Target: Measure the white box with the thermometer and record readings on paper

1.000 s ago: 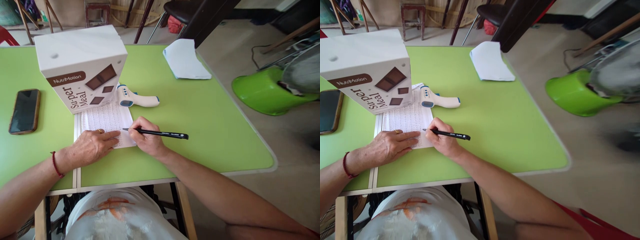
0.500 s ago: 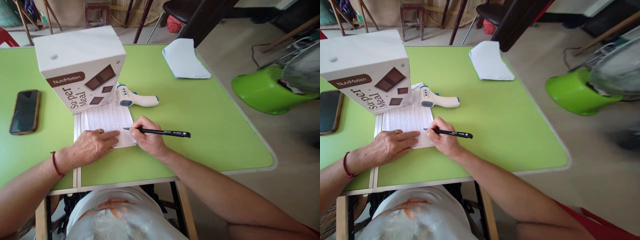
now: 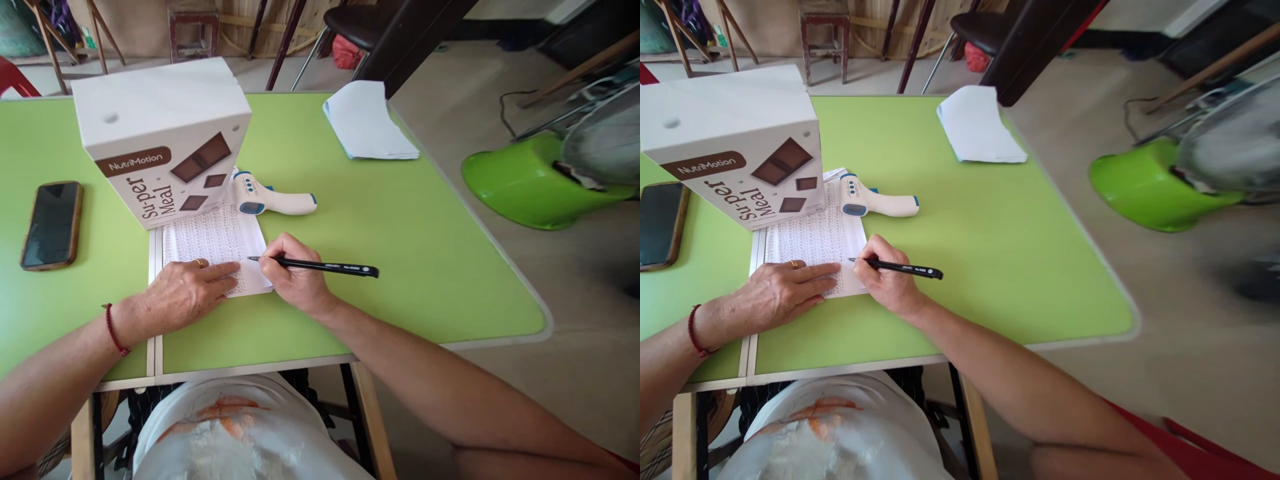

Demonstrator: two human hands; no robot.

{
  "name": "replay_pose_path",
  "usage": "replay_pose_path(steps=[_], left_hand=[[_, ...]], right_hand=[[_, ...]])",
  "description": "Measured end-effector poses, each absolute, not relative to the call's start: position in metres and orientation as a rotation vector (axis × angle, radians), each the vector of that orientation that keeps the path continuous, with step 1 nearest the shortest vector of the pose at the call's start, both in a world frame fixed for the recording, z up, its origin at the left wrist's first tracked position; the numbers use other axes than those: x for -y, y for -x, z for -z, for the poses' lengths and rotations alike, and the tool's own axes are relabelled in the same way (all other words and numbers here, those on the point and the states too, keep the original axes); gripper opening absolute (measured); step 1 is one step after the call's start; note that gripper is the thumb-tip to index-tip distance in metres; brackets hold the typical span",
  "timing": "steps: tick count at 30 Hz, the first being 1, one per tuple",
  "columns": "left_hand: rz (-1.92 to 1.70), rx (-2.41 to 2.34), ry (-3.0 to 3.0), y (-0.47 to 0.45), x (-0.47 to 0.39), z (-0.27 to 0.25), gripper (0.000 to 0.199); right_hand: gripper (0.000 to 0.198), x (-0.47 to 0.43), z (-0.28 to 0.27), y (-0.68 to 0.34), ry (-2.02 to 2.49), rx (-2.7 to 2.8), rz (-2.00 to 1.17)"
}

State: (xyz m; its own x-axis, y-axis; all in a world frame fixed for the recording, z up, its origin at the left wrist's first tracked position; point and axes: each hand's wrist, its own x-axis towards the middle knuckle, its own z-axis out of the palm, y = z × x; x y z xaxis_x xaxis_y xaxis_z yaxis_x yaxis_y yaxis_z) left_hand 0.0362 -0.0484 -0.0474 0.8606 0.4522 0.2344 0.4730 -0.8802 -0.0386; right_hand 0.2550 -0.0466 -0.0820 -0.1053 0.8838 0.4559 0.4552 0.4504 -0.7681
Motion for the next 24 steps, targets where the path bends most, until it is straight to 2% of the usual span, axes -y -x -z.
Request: replay_pose_path(steps=[8, 12, 16, 18, 21, 23, 24], left_hand=[[0.327, 0.736, 2.948, -0.036, 0.048, 0.047, 0.021], [0.320, 0.740, 2.955, -0.036, 0.048, 0.048, 0.021], [0.304, 0.768, 2.995, -0.037, 0.049, 0.049, 0.019], [0.353, 0.749, 3.053, -0.036, 0.049, 0.047, 0.017], [0.736, 0.820, 3.065, -0.031, 0.046, 0.039, 0.014], [1.165, 0.999, 2.785, -0.023, 0.040, 0.031, 0.008], [1.364, 1.086, 2.544, -0.019, 0.036, 0.027, 0.011]], right_hand=[[0.017, 0.046, 0.082, -0.255, 1.113, 1.763, -0.568], [0.017, 0.047, 0.081, -0.257, 1.120, 1.728, -0.462], [0.005, 0.045, 0.078, -0.260, 1.119, 1.708, -0.313], [0.008, 0.042, 0.078, -0.262, 1.062, 1.777, -0.253], [0.010, 0.038, 0.082, -0.265, 1.049, 1.889, -0.152], [0.011, 0.036, 0.086, -0.266, 1.105, 1.935, -0.088], [0.012, 0.035, 0.088, -0.266, 1.133, 1.953, -0.069]])
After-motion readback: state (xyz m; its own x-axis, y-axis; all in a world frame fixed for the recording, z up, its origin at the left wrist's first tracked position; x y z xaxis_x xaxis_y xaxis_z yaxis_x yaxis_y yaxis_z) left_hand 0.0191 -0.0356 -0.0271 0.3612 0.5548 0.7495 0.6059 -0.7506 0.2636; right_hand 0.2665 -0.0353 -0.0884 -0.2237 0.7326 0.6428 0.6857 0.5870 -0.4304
